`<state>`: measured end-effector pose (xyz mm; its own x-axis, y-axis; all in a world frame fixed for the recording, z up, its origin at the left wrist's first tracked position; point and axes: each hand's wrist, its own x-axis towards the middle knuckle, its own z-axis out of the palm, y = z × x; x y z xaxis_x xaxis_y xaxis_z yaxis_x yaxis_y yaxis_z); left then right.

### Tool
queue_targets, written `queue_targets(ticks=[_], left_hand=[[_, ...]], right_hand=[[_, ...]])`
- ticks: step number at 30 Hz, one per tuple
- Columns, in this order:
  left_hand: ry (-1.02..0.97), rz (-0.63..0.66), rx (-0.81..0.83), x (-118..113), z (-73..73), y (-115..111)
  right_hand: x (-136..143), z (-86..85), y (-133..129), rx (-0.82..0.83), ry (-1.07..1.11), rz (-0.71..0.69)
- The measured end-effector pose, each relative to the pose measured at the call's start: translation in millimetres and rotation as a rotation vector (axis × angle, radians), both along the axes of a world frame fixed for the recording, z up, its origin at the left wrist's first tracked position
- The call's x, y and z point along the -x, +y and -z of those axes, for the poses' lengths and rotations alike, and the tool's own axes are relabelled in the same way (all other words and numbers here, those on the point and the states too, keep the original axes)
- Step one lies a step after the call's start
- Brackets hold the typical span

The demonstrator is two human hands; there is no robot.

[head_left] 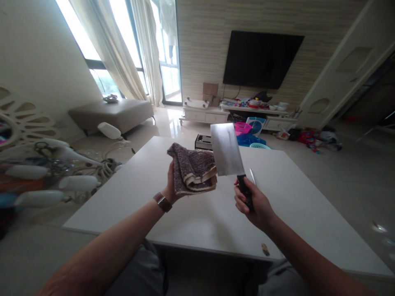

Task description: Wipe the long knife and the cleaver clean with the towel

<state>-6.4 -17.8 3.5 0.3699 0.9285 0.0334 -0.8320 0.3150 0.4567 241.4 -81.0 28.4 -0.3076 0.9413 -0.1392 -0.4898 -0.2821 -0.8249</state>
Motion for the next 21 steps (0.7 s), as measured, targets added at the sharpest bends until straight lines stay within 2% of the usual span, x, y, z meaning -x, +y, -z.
queue_targets(ticks=[4, 8, 12, 16, 21], left_hand=[[0.109, -0.049, 0.066, -12.6, 2.9, -7.4], [0.260, 0.012, 0.154, -35.3, 5.6, -22.9], [0.359, -0.208, 0.145, -48.0, 5.1, -27.4], [0.390, -0.334, 0.112, -38.5, 2.0, -15.5], [0.362, -0.444, 0.142, -5.4, -2.6, 10.0]], right_hand=[[14.6, 10.8, -5.2, -0.038, -0.129, 0.015], [27.3, 28.0, -10.7, -0.101, -0.271, -0.037], [30.1, 36.3, -13.7, -0.194, -0.416, -0.110], [27.7, 34.3, -13.5, -0.220, -0.450, -0.137], [25.6, 28.1, -14.1, -0.162, -0.417, -0.197]])
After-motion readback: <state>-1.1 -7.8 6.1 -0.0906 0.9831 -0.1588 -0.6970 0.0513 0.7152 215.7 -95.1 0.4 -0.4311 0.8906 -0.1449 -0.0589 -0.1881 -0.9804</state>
